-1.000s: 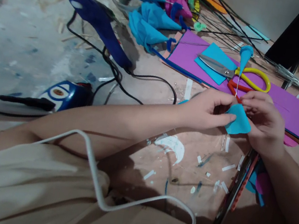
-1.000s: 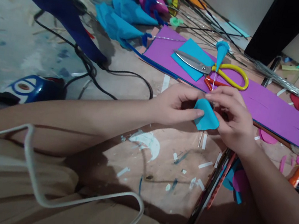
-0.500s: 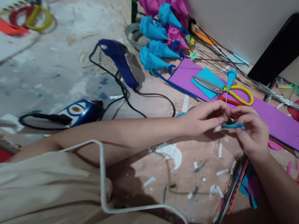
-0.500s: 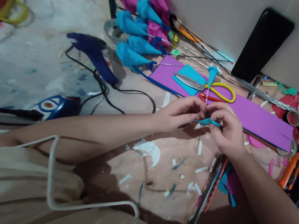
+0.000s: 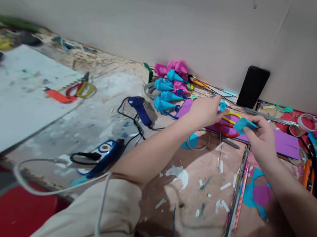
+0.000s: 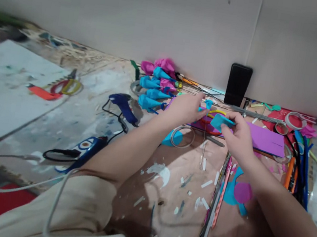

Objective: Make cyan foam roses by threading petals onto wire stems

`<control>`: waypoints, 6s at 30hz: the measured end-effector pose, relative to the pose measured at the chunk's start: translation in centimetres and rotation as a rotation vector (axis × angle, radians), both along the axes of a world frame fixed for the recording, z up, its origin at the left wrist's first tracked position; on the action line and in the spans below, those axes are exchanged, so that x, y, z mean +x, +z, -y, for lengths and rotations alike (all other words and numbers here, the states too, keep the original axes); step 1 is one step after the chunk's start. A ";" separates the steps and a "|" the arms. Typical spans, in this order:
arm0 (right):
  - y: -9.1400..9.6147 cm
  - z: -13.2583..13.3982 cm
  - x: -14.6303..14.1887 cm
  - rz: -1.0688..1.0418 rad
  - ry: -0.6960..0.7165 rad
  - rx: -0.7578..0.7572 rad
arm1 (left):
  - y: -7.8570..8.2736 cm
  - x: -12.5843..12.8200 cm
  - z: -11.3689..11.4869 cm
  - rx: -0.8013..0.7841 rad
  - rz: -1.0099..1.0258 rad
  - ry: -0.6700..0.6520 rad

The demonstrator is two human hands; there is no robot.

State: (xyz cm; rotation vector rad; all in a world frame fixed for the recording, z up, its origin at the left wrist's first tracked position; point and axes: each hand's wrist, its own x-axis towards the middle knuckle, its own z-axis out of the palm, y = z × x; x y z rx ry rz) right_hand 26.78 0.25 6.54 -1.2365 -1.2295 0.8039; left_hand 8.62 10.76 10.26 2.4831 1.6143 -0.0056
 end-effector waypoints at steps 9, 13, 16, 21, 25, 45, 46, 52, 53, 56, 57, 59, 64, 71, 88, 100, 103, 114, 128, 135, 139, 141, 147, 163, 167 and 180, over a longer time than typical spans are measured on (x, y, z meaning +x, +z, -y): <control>0.4 -0.3 1.4 0.058 0.019 -0.007 | -2.7 1.4 -1.7 -0.031 0.092 0.056; 0.4 -0.4 1.9 0.075 -0.020 0.031 | -2.3 0.2 -2.4 -0.080 0.368 0.077; 1.6 -0.4 2.0 0.052 -0.073 0.079 | -1.7 -0.6 -2.6 -0.170 0.693 0.028; 6.7 -1.7 1.8 0.032 -0.072 0.230 | -1.0 -0.6 -1.9 -0.444 1.209 -0.078; 10.3 -2.9 2.3 0.151 -0.230 0.545 | -0.7 0.1 -0.9 -0.511 1.462 -0.102; 9.8 -2.4 3.9 0.418 0.091 0.158 | -1.6 0.8 0.8 -0.427 1.517 -0.284; 9.7 -2.5 3.7 0.375 0.092 0.152 | -1.5 0.8 0.8 -0.425 1.519 -0.284; 9.0 -3.1 3.0 0.288 0.135 0.106 | -1.2 0.7 0.9 -0.449 1.527 -0.315; 8.9 -3.3 2.9 0.278 0.138 0.102 | -1.2 0.7 0.9 -0.442 1.531 -0.328; 8.4 -3.9 2.7 0.228 0.121 0.154 | -1.2 0.7 0.8 -0.413 1.509 -0.326; 8.3 -4.1 2.6 0.216 0.106 0.182 | -1.2 0.7 0.8 -0.409 1.494 -0.318; 8.2 -4.4 2.6 0.196 0.088 0.212 | -1.2 0.7 0.7 -0.405 1.466 -0.302; 8.5 -4.4 3.1 0.130 0.110 0.177 | -1.3 0.7 0.7 -0.409 1.486 -0.316; 9.2 -3.5 5.3 0.042 0.098 0.190 | -1.4 1.0 0.5 -0.422 1.556 -0.372; 9.9 -2.3 4.0 0.113 0.242 0.139 | -0.4 0.9 1.2 -0.424 1.502 -0.367; 10.8 -1.6 2.8 0.110 0.142 0.150 | -0.2 0.6 1.7 -0.394 1.468 -0.386; 10.5 -1.8 2.1 0.155 0.100 0.131 | -0.5 0.7 1.6 -0.353 1.514 -0.380; 9.2 -3.7 1.7 0.042 0.031 0.319 | -1.8 1.1 0.7 -0.298 1.572 -0.392; 9.0 -2.9 -0.5 0.186 0.014 0.124 | -1.4 0.8 0.9 -0.128 1.425 -0.303; 8.8 -3.1 -0.3 0.143 0.048 0.162 | -1.4 1.0 0.9 -0.155 1.474 -0.317; 8.4 -3.2 0.0 0.194 0.046 0.140 | -1.6 0.9 0.9 -0.173 1.478 -0.322; 8.3 -3.2 0.0 0.204 0.045 0.155 | -1.7 0.9 0.9 -0.175 1.478 -0.332; 8.5 -3.1 -0.1 0.203 0.056 0.191 | -1.5 0.9 1.1 -0.206 1.497 -0.333; 9.1 -2.7 -0.5 0.195 0.040 0.251 | -0.9 0.7 1.7 -0.188 1.469 -0.303; 9.0 -2.7 -0.4 0.217 0.041 0.253 | -1.0 0.7 1.7 -0.173 1.443 -0.294; 9.2 -2.7 -0.6 0.169 0.043 0.262 | -0.4 0.5 2.6 0.005 1.375 -0.353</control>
